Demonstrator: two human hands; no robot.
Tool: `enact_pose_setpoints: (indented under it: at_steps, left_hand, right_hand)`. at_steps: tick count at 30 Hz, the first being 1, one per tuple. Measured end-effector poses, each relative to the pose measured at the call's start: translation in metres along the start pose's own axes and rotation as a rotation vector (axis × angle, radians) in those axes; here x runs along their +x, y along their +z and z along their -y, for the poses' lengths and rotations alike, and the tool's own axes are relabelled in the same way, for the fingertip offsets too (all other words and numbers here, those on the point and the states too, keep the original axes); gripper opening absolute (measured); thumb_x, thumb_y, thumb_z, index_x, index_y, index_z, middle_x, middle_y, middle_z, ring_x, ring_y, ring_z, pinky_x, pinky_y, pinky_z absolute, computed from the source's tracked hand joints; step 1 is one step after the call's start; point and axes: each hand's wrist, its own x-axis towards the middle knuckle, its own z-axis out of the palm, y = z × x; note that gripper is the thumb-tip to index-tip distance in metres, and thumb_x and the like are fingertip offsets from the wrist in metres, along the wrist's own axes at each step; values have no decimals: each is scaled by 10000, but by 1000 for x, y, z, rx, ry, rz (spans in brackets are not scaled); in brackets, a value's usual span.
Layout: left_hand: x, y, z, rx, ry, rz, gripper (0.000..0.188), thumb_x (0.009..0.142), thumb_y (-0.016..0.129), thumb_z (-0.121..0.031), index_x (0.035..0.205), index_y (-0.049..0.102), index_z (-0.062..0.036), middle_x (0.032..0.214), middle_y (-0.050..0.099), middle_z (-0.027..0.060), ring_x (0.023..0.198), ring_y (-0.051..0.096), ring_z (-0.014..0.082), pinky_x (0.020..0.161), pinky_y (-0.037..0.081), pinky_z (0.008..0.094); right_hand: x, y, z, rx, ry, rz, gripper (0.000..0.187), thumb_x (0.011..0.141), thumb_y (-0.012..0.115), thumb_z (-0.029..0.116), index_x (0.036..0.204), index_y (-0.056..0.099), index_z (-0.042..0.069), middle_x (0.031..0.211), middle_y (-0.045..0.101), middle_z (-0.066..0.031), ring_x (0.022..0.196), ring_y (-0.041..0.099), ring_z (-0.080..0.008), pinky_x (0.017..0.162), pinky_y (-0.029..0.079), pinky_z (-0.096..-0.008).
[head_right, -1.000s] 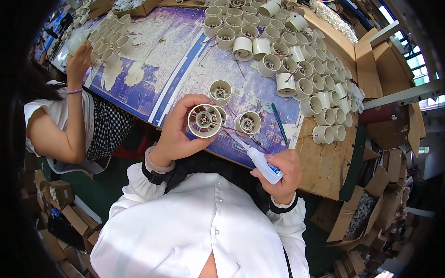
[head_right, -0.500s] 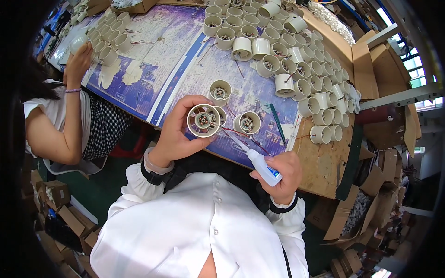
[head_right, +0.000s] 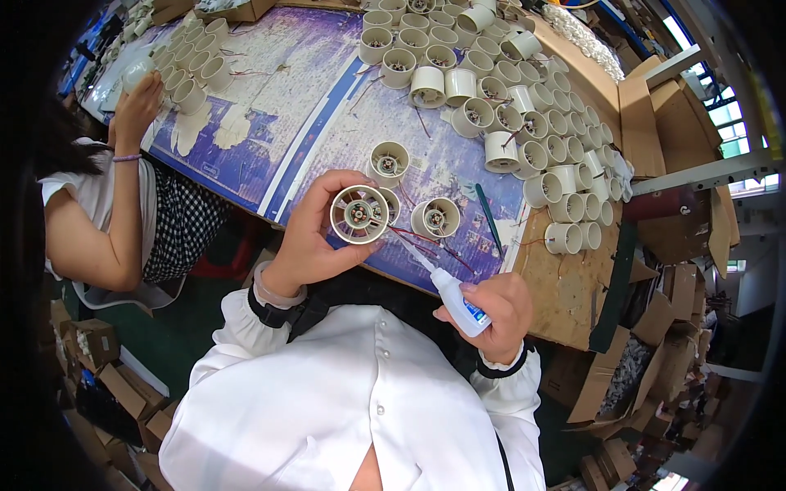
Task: The person picks up a plastic housing, uses tweezers to thread a wire through a side hole, and applies glue from a bottle to the connection. They then set the housing down and repeat the process with a second unit.
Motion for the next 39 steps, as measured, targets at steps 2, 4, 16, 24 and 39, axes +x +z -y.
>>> enact_pose_setpoints:
  at_steps: [2,4,16,24,39]
  left_hand:
    - [0,-1,0,2,-11,18,636,681,749,27,1240,448,-26,1191,506,69,1102,533,140,949,438,283]
    - [-1,-1,0,2,-14,14,636,682,750,22,1240,448,-26,1189,507,69,1099,534,139,948,439,282]
    - [0,-1,-6,14,-45,8,644,685,747,19,1249,439,-23,1180,525,80,1094,541,147,950,438,290]
    - [0,-40,2,10,21,-175,588,693,738,-54,1221,479,-34,1130,584,80,1035,578,167,911,451,300]
    - [8,-71,13,884,239,-269,666,683,689,-142,1293,450,-17,1213,516,182,1158,444,342,1040,303,416]
  right_hand:
    - [1,-1,1,-23,-27,21,426,694,846,296,964,590,87,789,558,-59,676,516,-199,576,389,-306]
    - [2,-2,2,-34,-40,31,432,690,849,297,965,590,87,790,560,-57,677,519,-200,575,390,-307]
    - [-2,11,-7,26,3,-80,438,698,845,212,1013,576,70,780,578,-51,644,540,-175,548,393,-299]
    - [-41,25,-22,814,737,-530,441,897,647,380,1116,508,23,810,497,-18,650,423,-85,540,330,-230]
    - [-34,28,-22,993,766,-661,371,947,576,358,1134,493,49,740,411,9,638,374,-65,524,288,-208]
